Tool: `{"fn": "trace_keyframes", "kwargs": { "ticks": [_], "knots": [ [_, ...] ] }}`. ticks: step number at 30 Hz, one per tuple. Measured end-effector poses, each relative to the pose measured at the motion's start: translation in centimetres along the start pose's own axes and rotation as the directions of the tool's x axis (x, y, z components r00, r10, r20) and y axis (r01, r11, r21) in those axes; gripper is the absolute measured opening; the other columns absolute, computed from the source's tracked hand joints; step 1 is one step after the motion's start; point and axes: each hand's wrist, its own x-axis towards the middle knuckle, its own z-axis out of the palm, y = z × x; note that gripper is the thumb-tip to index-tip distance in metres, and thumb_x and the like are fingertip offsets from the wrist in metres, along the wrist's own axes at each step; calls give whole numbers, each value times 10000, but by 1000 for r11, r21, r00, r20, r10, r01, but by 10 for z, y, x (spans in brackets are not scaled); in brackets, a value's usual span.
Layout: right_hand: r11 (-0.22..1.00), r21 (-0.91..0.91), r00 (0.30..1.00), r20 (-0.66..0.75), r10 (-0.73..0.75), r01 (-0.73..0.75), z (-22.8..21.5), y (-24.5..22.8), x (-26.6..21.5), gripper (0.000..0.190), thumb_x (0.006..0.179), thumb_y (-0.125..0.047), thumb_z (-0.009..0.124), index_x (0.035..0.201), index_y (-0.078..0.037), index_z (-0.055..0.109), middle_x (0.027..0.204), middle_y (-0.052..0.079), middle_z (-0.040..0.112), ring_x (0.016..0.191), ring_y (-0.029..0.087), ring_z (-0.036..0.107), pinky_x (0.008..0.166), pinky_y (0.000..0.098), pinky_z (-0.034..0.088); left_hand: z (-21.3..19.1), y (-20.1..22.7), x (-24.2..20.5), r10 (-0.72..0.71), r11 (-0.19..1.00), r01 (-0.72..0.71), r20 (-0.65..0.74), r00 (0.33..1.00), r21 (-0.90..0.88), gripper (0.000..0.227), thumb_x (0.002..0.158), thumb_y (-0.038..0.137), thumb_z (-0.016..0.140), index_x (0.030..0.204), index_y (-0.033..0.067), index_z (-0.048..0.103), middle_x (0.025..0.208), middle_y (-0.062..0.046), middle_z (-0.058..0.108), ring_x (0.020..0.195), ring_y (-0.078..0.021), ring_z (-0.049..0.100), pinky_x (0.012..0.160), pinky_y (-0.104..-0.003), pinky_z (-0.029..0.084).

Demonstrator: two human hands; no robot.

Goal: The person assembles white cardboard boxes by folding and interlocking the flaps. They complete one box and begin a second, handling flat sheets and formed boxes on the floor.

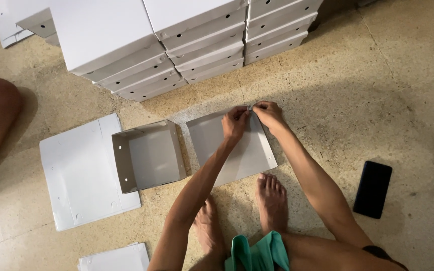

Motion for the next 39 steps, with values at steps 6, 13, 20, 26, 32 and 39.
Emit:
{"fn": "trace_keyframes", "kwargs": {
  "ticks": [6, 13, 20, 26, 32, 39],
  "knots": [
    [999, 17, 999, 5, 43, -43, -1, -3, -5, 170, 746, -324, 635, 789, -173, 701, 779, 79, 640, 837, 265, 615, 754, 393, 468, -2, 3, -4, -6, 999, 7, 21, 1000, -33, 153, 804, 225, 654, 927, 142, 691, 888, -100, 682, 918, -283, 630, 775, -410, 510],
    [999, -10, 999, 9, 51, -51, 0, -2, 0, 171, 786, -305, 620, 807, -157, 702, 789, 89, 638, 838, 272, 615, 737, 403, 475, 1, 4, -5, 13, 1000, -13, -4, 1000, 16, 137, 798, 236, 665, 906, 160, 702, 861, -88, 686, 909, -287, 630, 783, -428, 512],
    [998, -61, 999, 39, -2, 4, -1, 0, 0, 156, 785, -293, 611, 825, -168, 694, 799, 76, 632, 802, 241, 615, 702, 392, 489, 2, 7, -10, 22, 1000, -22, -30, 999, -3, 161, 795, 270, 663, 917, 171, 697, 873, -86, 684, 929, -294, 617, 803, -441, 507],
    [992, 49, 989, 76, -124, 120, -7, -12, -21, 203, 844, -173, 499, 886, -66, 667, 819, 162, 632, 824, 291, 602, 662, 411, 476, 8, -3, -9, 24, 1000, -25, -63, 998, -13, 153, 787, 266, 663, 918, 197, 704, 869, -74, 684, 914, -284, 620, 799, -416, 512],
    [969, 13, 967, 70, -246, 246, -4, -6, -15, 199, 859, -193, 521, 890, -52, 658, 829, 175, 643, 819, 352, 615, 643, 434, 504, 8, -11, -7, 75, 997, -74, -59, 995, 23, 159, 784, 235, 640, 927, 207, 702, 886, -59, 681, 903, -292, 622, 771, -424, 520],
    [891, -217, 917, 79, -392, 399, 6, -6, -10, 181, 817, -171, 593, 906, -17, 625, 877, 231, 636, 857, 425, 605, 698, 526, 513, 28, -63, 11, 289, 951, -279, -64, 955, 134, 184, 774, 111, 602, 943, 116, 675, 942, -118, 575, 877, -408, 587, 744, -495, 520]
  ]
}}
